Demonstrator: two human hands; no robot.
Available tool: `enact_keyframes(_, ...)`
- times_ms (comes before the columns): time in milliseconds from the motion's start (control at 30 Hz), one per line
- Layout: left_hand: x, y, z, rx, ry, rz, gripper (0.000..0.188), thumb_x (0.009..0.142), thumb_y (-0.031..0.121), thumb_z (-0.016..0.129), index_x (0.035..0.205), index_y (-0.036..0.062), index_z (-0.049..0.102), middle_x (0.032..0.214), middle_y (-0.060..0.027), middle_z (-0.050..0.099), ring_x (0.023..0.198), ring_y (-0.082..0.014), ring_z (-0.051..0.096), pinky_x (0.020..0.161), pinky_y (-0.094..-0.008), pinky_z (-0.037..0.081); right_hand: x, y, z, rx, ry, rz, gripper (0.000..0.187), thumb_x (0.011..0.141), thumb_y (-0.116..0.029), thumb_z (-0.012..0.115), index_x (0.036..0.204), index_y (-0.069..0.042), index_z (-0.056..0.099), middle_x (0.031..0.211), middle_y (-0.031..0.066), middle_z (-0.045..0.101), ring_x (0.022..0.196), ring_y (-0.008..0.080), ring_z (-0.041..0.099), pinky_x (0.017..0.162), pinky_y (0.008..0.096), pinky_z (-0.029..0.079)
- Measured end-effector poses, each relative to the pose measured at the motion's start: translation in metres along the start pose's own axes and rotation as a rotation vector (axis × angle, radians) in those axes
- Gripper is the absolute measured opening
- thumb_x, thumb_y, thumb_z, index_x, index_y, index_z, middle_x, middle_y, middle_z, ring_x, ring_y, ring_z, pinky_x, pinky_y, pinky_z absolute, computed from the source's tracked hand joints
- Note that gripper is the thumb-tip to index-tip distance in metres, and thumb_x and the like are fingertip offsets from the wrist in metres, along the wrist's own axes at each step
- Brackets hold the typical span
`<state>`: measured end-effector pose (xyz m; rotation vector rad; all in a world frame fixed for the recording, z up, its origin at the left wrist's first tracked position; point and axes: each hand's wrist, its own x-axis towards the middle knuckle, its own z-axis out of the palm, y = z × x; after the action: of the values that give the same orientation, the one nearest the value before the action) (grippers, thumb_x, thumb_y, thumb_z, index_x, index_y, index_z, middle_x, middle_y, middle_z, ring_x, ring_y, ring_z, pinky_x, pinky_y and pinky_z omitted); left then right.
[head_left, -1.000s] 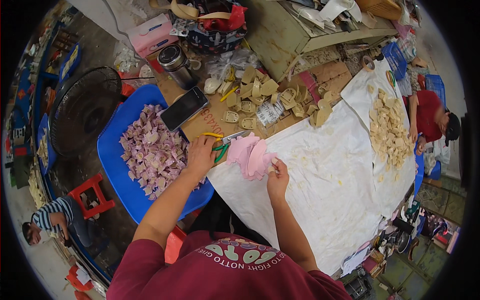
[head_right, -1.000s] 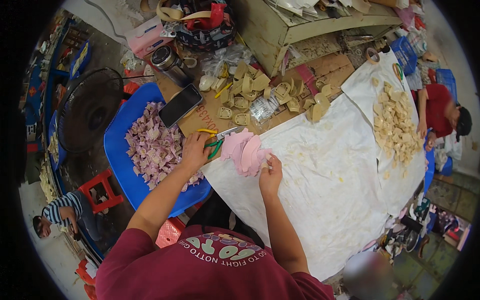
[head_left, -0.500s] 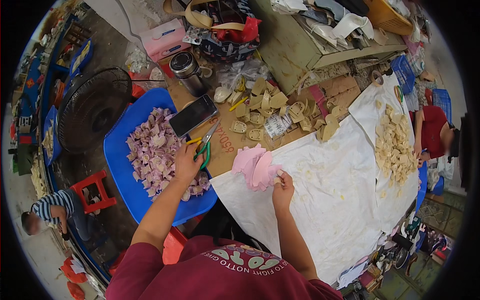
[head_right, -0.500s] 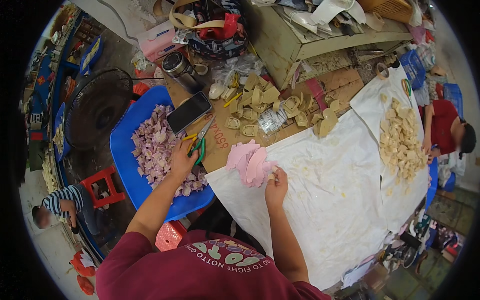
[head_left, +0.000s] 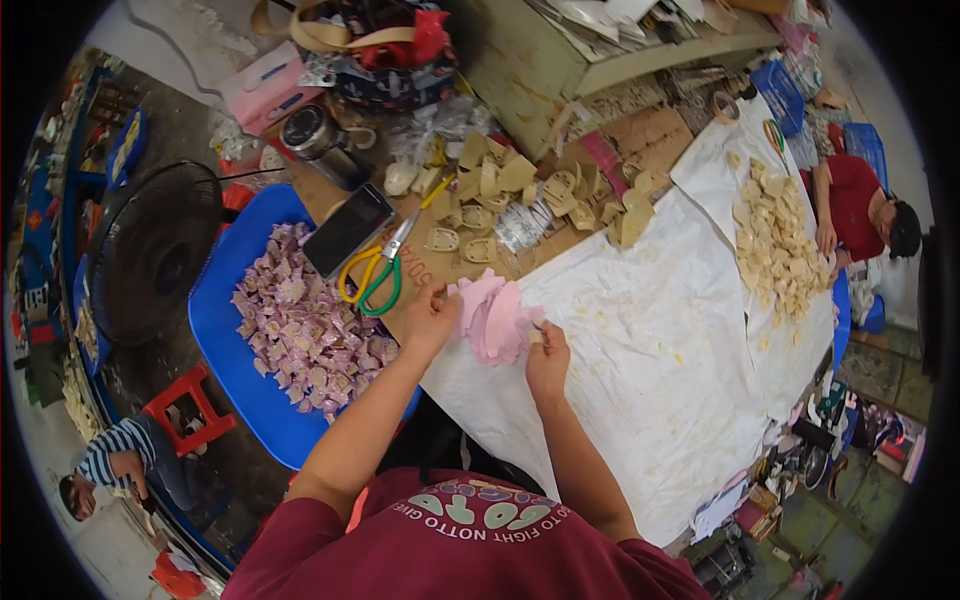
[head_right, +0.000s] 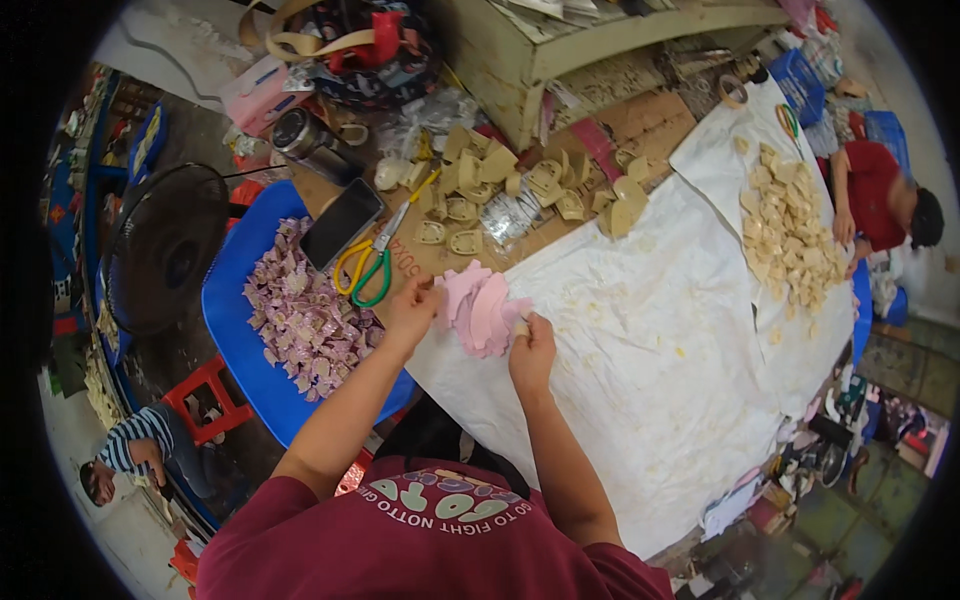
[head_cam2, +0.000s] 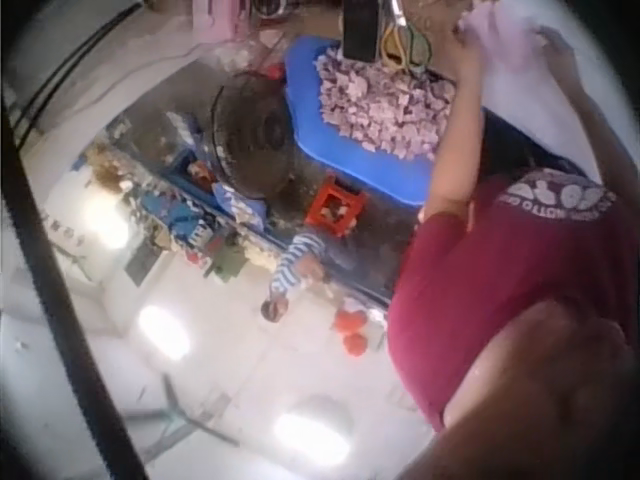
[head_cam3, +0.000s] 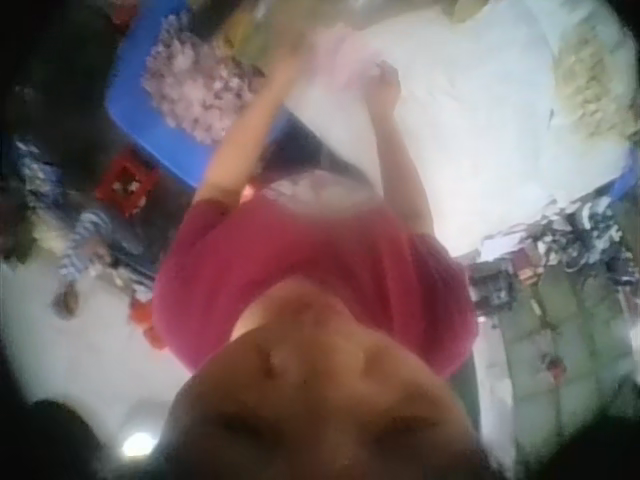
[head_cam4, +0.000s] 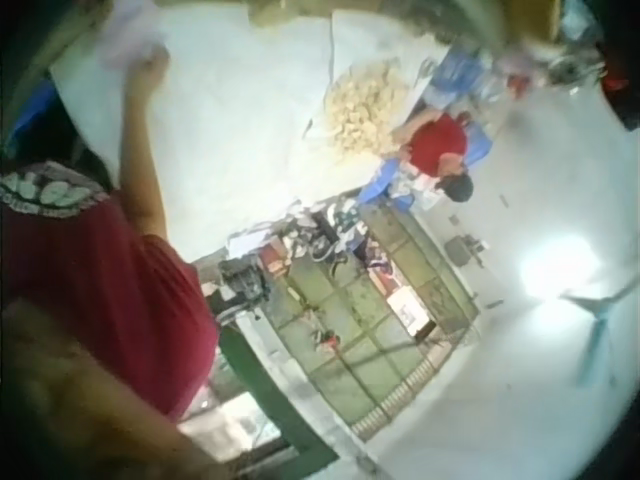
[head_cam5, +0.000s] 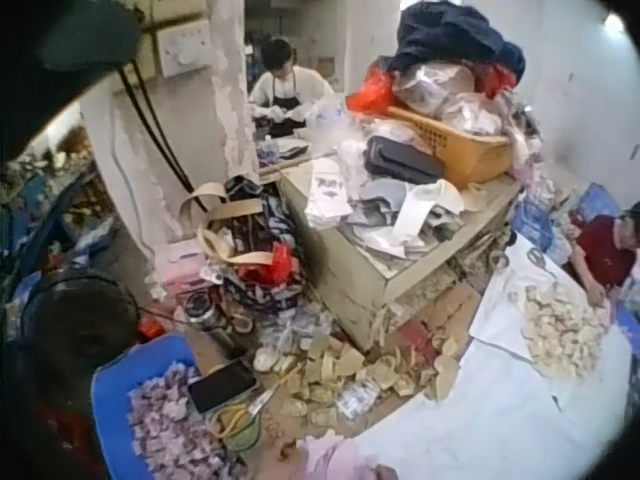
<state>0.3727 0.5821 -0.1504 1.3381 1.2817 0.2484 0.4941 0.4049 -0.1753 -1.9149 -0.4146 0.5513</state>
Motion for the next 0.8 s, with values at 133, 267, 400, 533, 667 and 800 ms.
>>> enact_keyframes(133,-0.010,0.029,0.008,-0.187,0.009,-0.139,0.048,0.079,0.024,0.072,0.117,0.0006,0.054,0.088,-0.0034,0.056,0.074,-0.0104,0.052,0.064,-0.0243,0.044,0.002,-0.014,0.001,0.107,-0.091,0.162,0.028,0.089,0.001,0.053,0.117,0.005,0.053,0.107,0.0100,0.062,0.090,0.0127,0.059,0.078,0.0233,0.047)
enact_keyframes(267,-0.015,0.028,0.012,-0.400,0.002,-0.186,0.053,0.079,0.024,0.073,0.122,0.0011,0.049,0.096,-0.0023,0.055,0.084,-0.0096,0.050,0.071,-0.0228,0.043,-0.001,-0.013,0.008,0.137,-0.069,0.151,0.025,0.086,0.001,0.056,0.111,0.005,0.057,0.101,0.0135,0.063,0.086,0.0166,0.062,0.075,0.0271,0.050)
enact_keyframes(400,-0.015,0.023,0.010,-0.322,-0.144,-0.209,0.059,0.079,0.021,0.074,0.126,-0.0002,0.045,0.106,-0.0051,0.056,0.093,-0.0104,0.051,0.076,-0.0229,0.043,-0.003,-0.019,0.011,0.133,-0.049,0.185,0.024,0.086,0.001,0.056,0.110,0.004,0.058,0.096,0.0112,0.064,0.082,0.0151,0.061,0.073,0.0264,0.049)
enact_keyframes(533,-0.016,0.020,0.014,-0.394,-0.101,-0.062,0.064,0.079,0.015,0.073,0.131,-0.0005,0.039,0.113,-0.0077,0.056,0.099,-0.0130,0.055,0.079,-0.0240,0.045,0.004,-0.026,0.014,0.175,-0.136,0.250,0.023,0.086,0.002,0.055,0.109,0.003,0.059,0.089,0.0078,0.064,0.078,0.0114,0.059,0.069,0.0250,0.048)
enact_keyframes(667,-0.011,0.023,0.001,-0.446,-0.090,-0.095,0.064,0.080,0.009,0.071,0.133,0.0001,0.036,0.117,-0.0090,0.056,0.100,-0.0151,0.057,0.080,-0.0255,0.048,-0.001,-0.043,0.029,0.270,-0.189,0.296,0.022,0.088,0.003,0.052,0.108,0.002,0.060,0.092,0.0037,0.064,0.082,0.0081,0.058,0.072,0.0213,0.047)
enact_keyframes(800,-0.013,0.037,-0.019,-0.548,-0.075,-0.121,0.061,0.081,0.006,0.068,0.133,0.0002,0.037,0.117,-0.0092,0.057,0.096,-0.0139,0.059,0.072,-0.0248,0.050,-0.011,-0.030,0.060,0.302,-0.195,0.264,0.021,0.087,0.004,0.052,0.107,0.002,0.059,0.093,0.0034,0.064,0.082,0.0075,0.058,0.071,0.0209,0.046)
